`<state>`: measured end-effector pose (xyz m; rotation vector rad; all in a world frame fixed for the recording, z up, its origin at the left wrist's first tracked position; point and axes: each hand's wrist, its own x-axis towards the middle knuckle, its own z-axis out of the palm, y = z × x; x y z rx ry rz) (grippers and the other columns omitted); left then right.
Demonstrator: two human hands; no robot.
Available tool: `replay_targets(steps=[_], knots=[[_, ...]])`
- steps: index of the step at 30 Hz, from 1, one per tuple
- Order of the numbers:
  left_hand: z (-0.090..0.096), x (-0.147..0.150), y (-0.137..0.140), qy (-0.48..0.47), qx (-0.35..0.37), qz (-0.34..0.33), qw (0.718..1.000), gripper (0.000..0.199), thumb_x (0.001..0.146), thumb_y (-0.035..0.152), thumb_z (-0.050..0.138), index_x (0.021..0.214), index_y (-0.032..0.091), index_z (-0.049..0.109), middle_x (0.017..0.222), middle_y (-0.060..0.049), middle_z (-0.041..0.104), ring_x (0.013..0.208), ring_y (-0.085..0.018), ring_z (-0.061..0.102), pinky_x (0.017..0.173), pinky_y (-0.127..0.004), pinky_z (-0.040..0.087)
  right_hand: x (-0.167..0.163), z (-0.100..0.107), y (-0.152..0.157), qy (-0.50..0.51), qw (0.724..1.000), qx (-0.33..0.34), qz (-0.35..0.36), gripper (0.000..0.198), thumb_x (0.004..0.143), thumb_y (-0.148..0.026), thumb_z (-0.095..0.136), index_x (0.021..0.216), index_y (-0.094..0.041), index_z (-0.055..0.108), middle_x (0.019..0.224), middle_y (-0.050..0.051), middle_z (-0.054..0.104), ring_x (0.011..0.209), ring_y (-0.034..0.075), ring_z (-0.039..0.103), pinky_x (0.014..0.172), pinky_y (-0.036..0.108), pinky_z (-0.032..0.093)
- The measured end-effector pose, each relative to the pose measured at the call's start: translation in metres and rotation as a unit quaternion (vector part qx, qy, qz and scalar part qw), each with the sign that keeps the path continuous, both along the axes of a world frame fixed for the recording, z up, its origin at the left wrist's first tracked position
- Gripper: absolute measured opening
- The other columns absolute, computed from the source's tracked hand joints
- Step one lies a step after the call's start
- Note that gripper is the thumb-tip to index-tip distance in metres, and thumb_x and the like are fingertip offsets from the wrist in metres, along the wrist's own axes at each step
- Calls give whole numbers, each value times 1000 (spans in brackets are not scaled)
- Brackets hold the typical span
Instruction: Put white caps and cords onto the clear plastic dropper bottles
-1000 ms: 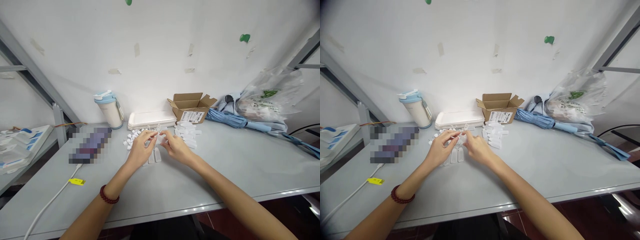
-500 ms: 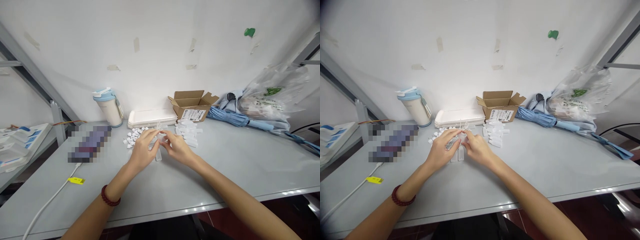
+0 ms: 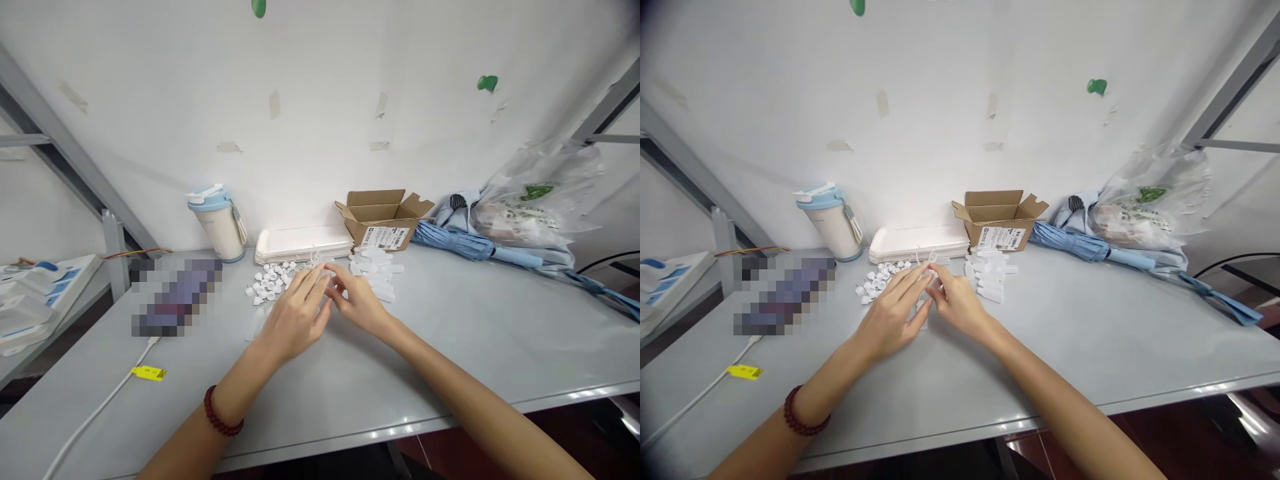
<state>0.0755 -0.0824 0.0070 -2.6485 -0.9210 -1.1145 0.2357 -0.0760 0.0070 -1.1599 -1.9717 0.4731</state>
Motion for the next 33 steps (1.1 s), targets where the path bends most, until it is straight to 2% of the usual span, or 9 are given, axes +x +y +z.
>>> replay_targets(steps=[9, 13, 18, 24, 28, 33], knots=[[1, 1, -1, -47, -8, -31, 998, 31, 84, 8, 46, 113, 15, 55, 124, -15, 56, 116, -25, 50, 96, -45, 46, 0, 5, 0, 135, 983, -124, 19, 26, 81, -20, 49, 107, -18, 48, 60, -5, 58, 49, 11, 53, 54, 25, 42], [1, 2, -1, -100, 0, -34, 994, 27, 83, 7, 48, 107, 16, 57, 115, -13, 61, 109, -23, 55, 93, -40, 48, 1, 10, 0, 215, 957, -189, 41, 26, 79, -25, 53, 104, -18, 47, 59, -5, 60, 49, 12, 55, 53, 25, 40], [2, 1, 1, -129, 4, 15, 991, 32, 85, 9, 47, 115, 16, 52, 109, -12, 60, 103, -22, 55, 89, -40, 48, 1, 20, -4, 290, 919, -260, 65, 24, 76, -26, 57, 96, -18, 46, 64, -3, 65, 40, 9, 51, 60, 29, 42], [3, 0, 0, -48, -57, 11, 997, 45, 82, 20, 57, 125, 16, 44, 124, -13, 51, 119, -27, 43, 98, -45, 42, -1, 23, -7, 278, 907, -311, 59, 19, 75, -23, 55, 92, -20, 46, 64, -4, 66, 31, 8, 45, 45, 25, 38], [3, 1, 1, -43, -66, 8, 997, 39, 81, 18, 58, 119, 16, 48, 119, -12, 54, 119, -27, 42, 100, -46, 41, -2, 22, -5, 263, 909, -320, 53, 17, 74, -22, 52, 90, -20, 45, 59, -5, 65, 30, 8, 44, 41, 23, 37], [2, 1, 2, -46, -103, 8, 994, 36, 77, 17, 62, 111, 17, 52, 114, -10, 57, 117, -27, 43, 98, -46, 42, 0, 17, -2, 212, 917, -335, 48, 13, 76, -22, 49, 89, -20, 45, 59, -4, 65, 29, 8, 44, 42, 23, 37]])
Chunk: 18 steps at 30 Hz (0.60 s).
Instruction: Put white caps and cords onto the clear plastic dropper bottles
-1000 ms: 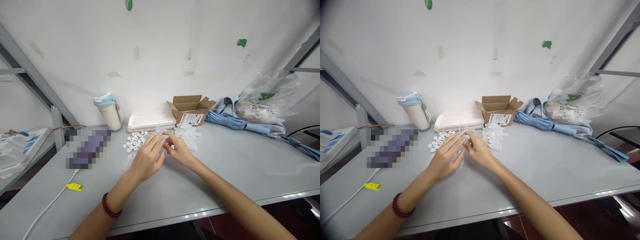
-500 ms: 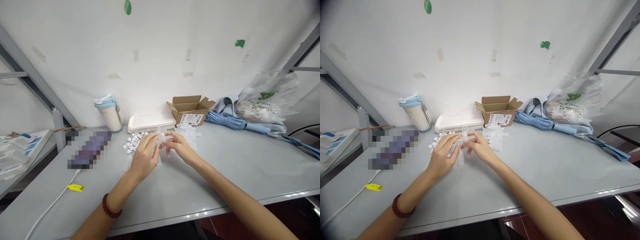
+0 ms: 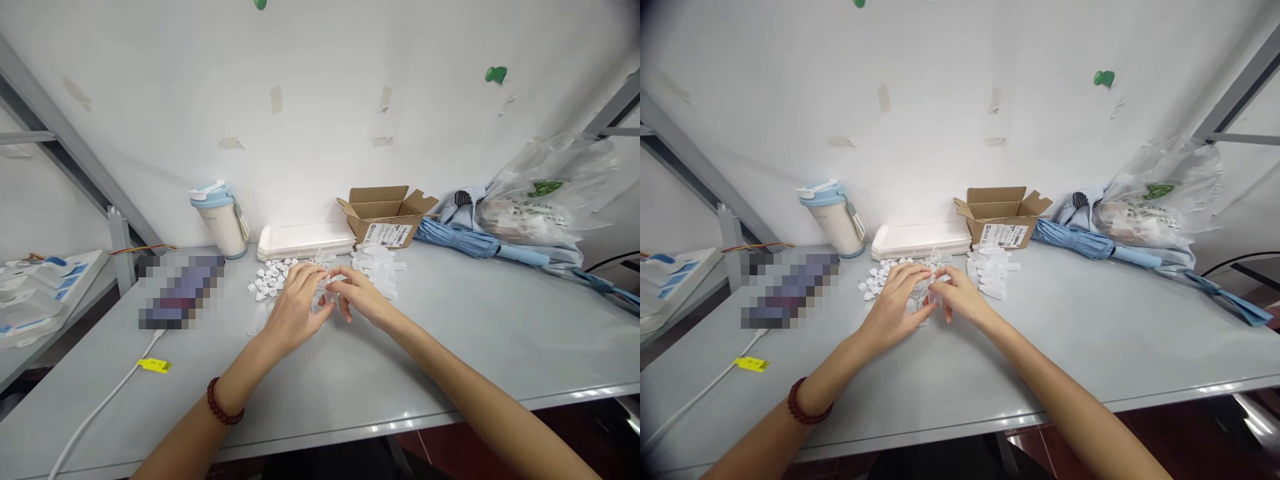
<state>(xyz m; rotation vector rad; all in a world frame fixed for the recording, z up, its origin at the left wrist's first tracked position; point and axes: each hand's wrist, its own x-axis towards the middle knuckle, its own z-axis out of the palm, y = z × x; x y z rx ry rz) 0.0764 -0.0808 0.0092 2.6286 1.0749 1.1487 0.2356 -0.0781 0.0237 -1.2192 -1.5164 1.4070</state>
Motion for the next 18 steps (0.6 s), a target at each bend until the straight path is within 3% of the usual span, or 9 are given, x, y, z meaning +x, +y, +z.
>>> replay_targets(steps=[6, 11, 18], knots=[[-2, -1, 0, 1, -50, -5, 999, 38, 73, 21, 67, 108, 18, 53, 108, -10, 60, 115, -29, 43, 93, -47, 43, 8, -1, 5, -105, 994, 14, 28, 9, 77, -26, 50, 82, -18, 51, 60, -2, 62, 36, 7, 46, 42, 21, 32], [-1, -1, 0, 25, -106, -24, 994, 33, 73, 23, 67, 104, 17, 56, 104, -9, 61, 113, -28, 45, 91, -45, 44, 16, 7, 4, -216, 972, 47, 83, 16, 80, -31, 50, 79, -16, 57, 62, 0, 64, 49, 9, 48, 47, 21, 36], [0, -2, -2, 89, -189, -21, 978, 47, 68, 23, 72, 111, 17, 55, 109, -11, 60, 114, -30, 45, 93, -45, 43, 20, 0, 6, -298, 938, 75, 160, 22, 82, -33, 48, 81, -15, 59, 61, 3, 66, 58, 14, 55, 52, 24, 38]])
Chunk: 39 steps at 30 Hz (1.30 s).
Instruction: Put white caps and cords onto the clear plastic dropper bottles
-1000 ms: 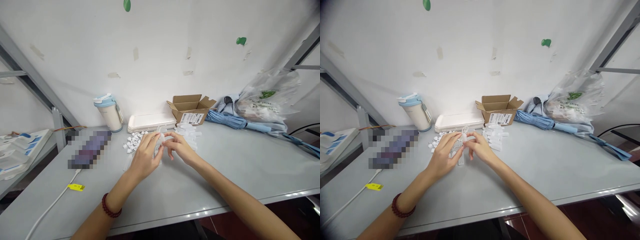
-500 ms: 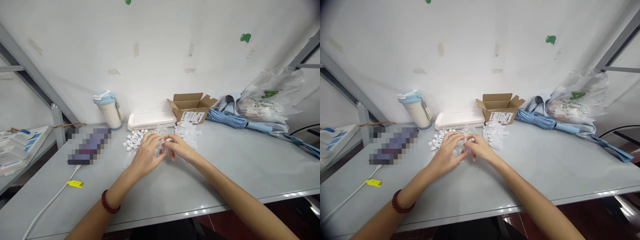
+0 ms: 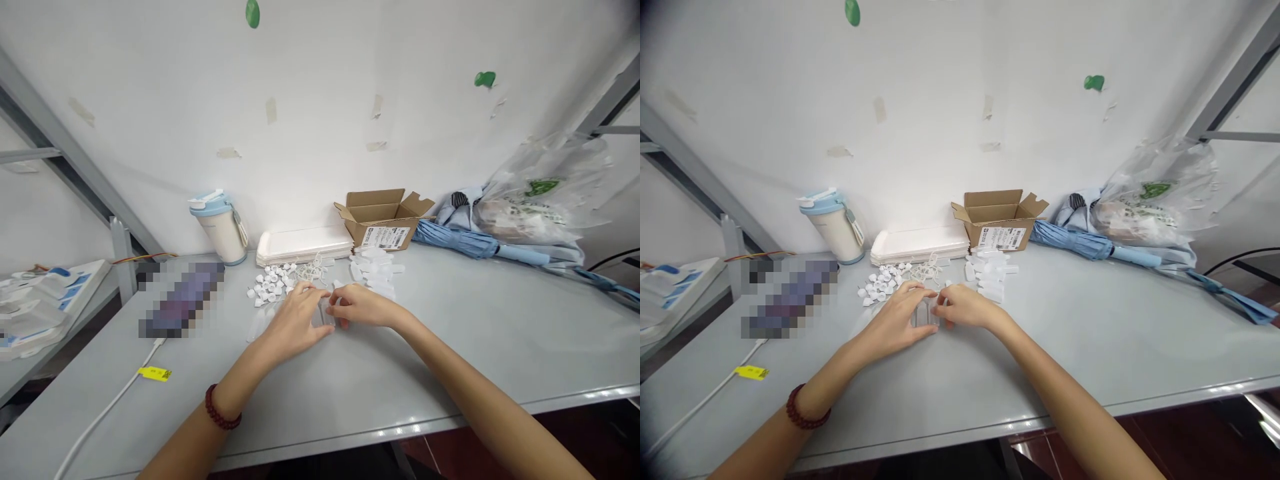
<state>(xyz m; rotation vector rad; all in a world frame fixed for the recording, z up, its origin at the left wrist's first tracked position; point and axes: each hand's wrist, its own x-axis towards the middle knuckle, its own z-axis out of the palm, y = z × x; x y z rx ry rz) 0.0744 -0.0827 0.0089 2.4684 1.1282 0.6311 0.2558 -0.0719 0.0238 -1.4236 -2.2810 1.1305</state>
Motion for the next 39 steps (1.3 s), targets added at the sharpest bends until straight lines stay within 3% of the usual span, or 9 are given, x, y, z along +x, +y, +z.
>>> replay_targets(steps=[5, 8, 12, 15, 20, 27, 39], knots=[[3, -3, 1, 13, -12, -10, 1000, 47, 69, 23, 71, 112, 18, 53, 114, -10, 57, 114, -29, 43, 94, -45, 40, 3, 0, 0, -22, 1000, 1, 4, 29, 81, -37, 52, 96, -12, 59, 68, 4, 66, 61, 15, 57, 55, 25, 40], [5, -7, 2, 14, -22, -23, 999, 49, 69, 27, 72, 114, 19, 52, 115, -9, 56, 112, -28, 43, 92, -43, 41, 6, 1, 0, -33, 999, -6, 3, 47, 78, -44, 58, 112, -11, 54, 76, 5, 66, 60, 15, 56, 54, 26, 40], [6, -11, 5, 20, -37, -28, 999, 53, 67, 34, 74, 114, 21, 53, 111, -8, 57, 109, -28, 45, 90, -43, 41, 8, -2, 2, -47, 998, 25, 23, 75, 64, -54, 70, 124, -14, 49, 86, 6, 64, 79, 20, 58, 63, 27, 41], [7, -13, 6, 21, -40, -20, 999, 58, 65, 38, 76, 115, 20, 52, 114, -9, 56, 111, -29, 45, 91, -43, 41, 7, -5, 3, -52, 998, 11, 31, 83, 60, -54, 73, 127, -14, 46, 87, 5, 62, 81, 21, 57, 63, 27, 41], [5, -17, 9, 35, -36, -29, 998, 58, 65, 40, 75, 116, 21, 52, 113, -8, 57, 111, -29, 45, 91, -43, 41, 1, -7, 1, -61, 998, 17, 29, 74, 58, -45, 77, 120, -15, 51, 80, 3, 59, 73, 19, 54, 58, 26, 39], [6, -16, 9, 38, -32, -30, 998, 49, 67, 34, 74, 111, 21, 56, 106, -7, 59, 107, -28, 47, 89, -43, 42, -5, -10, -1, -64, 997, 42, 3, 55, 66, -28, 73, 116, -17, 53, 79, 1, 57, 69, 16, 52, 56, 25, 36], [8, -15, 8, 54, -43, -18, 997, 46, 67, 34, 73, 107, 19, 56, 107, -7, 58, 109, -28, 46, 89, -42, 43, -7, -12, -2, -59, 994, 86, 13, 50, 68, -26, 72, 113, -16, 56, 83, 3, 59, 74, 17, 53, 59, 25, 37]])
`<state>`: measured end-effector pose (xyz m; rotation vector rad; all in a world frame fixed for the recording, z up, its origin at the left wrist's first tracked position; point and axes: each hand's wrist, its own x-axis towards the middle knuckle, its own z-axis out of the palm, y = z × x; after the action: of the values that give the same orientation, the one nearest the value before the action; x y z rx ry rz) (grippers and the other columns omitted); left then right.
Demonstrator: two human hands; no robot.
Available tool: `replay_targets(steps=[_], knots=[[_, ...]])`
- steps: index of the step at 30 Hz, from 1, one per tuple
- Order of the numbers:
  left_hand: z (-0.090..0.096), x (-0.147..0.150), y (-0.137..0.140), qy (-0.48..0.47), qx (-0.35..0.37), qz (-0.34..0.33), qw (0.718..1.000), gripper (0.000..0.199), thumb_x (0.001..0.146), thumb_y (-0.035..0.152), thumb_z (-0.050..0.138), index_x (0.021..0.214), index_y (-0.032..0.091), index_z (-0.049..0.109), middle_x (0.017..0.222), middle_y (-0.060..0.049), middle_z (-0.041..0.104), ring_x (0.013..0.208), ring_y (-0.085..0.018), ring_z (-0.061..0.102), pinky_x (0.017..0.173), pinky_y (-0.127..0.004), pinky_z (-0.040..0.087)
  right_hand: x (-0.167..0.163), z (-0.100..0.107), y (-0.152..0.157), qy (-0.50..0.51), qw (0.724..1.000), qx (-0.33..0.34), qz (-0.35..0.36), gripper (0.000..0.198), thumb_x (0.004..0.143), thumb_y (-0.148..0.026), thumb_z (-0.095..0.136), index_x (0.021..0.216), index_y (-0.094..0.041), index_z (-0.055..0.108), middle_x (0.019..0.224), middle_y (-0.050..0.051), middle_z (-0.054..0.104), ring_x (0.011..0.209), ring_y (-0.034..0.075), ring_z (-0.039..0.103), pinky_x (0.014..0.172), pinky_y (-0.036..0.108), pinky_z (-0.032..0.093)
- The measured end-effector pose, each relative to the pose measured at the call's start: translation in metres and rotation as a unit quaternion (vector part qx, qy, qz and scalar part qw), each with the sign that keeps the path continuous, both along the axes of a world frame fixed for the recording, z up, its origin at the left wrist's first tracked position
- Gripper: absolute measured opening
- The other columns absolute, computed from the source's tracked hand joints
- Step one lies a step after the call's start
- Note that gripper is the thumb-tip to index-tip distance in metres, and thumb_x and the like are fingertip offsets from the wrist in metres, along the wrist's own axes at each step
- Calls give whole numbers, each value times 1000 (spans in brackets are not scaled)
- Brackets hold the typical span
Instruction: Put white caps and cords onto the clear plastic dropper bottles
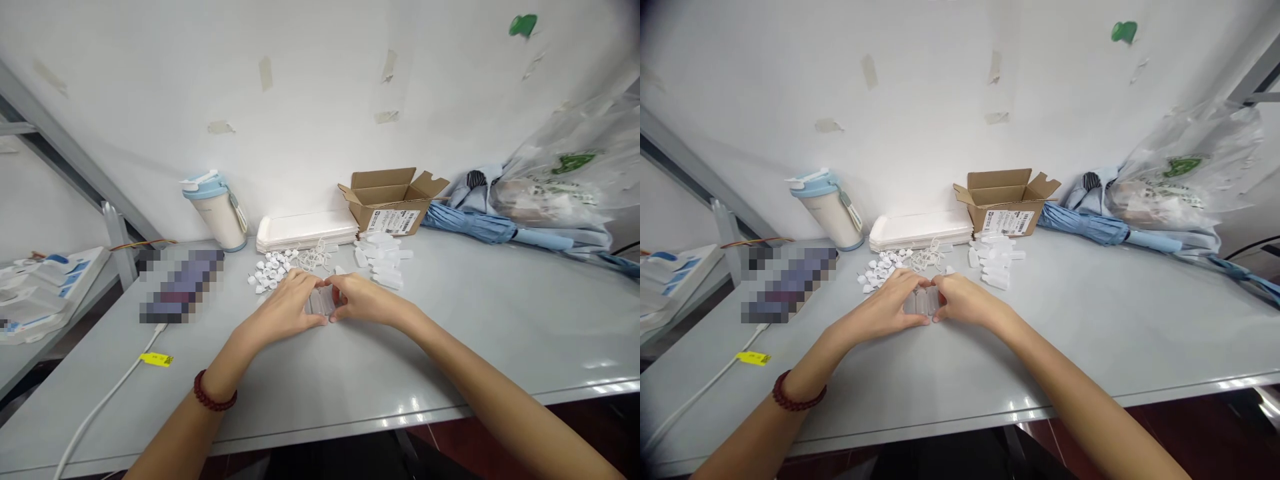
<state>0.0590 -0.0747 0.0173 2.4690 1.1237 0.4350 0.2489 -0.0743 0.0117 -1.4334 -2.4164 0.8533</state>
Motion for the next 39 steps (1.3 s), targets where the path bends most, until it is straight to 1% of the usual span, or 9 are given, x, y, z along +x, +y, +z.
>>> replay_targets(steps=[7, 10, 14, 19, 24, 28, 33, 36, 39], knots=[[-4, -1, 2, -22, 0, -5, 1000, 52, 65, 44, 74, 108, 20, 56, 108, -9, 57, 111, -29, 45, 90, -43, 43, 0, 0, 1, 12, 1000, 17, 2, 41, 67, -26, 73, 103, -14, 59, 85, 4, 59, 75, 17, 53, 60, 25, 37], [-5, -4, 7, -47, 15, 11, 999, 44, 73, 50, 65, 106, 20, 58, 107, -8, 58, 108, -27, 47, 87, -41, 44, 0, -1, 1, 19, 1000, 8, 0, 39, 66, -24, 73, 101, -14, 59, 87, 4, 59, 70, 15, 53, 60, 25, 38], [-4, -11, 16, -75, 68, 83, 991, 26, 90, 38, 41, 93, 20, 60, 98, -6, 63, 101, -24, 50, 83, -38, 45, -2, -1, 1, 19, 1000, 2, -2, 48, 64, -23, 76, 107, -14, 57, 93, 5, 60, 67, 14, 54, 60, 25, 39], [-5, -22, 29, -59, 153, 146, 976, 23, 89, 25, 38, 84, 18, 60, 87, -7, 64, 94, -24, 52, 78, -37, 46, 0, 2, 1, 18, 1000, -9, -1, 53, 62, -26, 78, 110, -15, 58, 97, 6, 61, 67, 14, 55, 60, 26, 40], [-16, -26, 40, -40, 193, 141, 970, 25, 86, 15, 38, 88, 17, 63, 94, -7, 65, 98, -24, 52, 86, -41, 45, 8, 9, 2, 41, 999, -2, -12, 60, 63, -36, 77, 115, -15, 55, 102, 8, 62, 75, 17, 58, 63, 26, 41], [-22, -20, 47, -35, 191, 102, 976, 30, 83, 9, 36, 88, 17, 65, 104, -6, 65, 106, -24, 49, 92, -44, 43, 14, 12, 6, 44, 997, 37, -59, 45, 77, -44, 63, 110, -14, 56, 91, 7, 65, 75, 18, 58, 62, 26, 40], [-18, -9, 47, -24, 186, 71, 980, 32, 78, 5, 38, 84, 18, 66, 98, -6, 66, 104, -24, 49, 89, -44, 45, 14, 8, 11, -67, 985, 104, -117, 31, 88, -37, 50, 109, -15, 54, 89, 10, 66, 79, 21, 60, 58, 26, 37], [-17, -8, 44, 8, 187, 90, 978, 30, 77, 6, 40, 86, 18, 66, 95, -8, 65, 103, -26, 48, 87, -46, 44, 11, 6, 10, -142, 976, 120, -116, 30, 89, -33, 49, 114, -16, 51, 94, 12, 66, 85, 25, 61, 59, 27, 36], [-20, -8, 43, 28, 171, 107, 979, 30, 76, 6, 41, 88, 18, 66, 95, -8, 64, 105, -28, 46, 88, -48, 42, 9, 4, 10, -163, 973, 117, -116, 31, 88, -32, 50, 114, -16, 50, 98, 15, 65, 89, 28, 62, 62, 29, 38]])
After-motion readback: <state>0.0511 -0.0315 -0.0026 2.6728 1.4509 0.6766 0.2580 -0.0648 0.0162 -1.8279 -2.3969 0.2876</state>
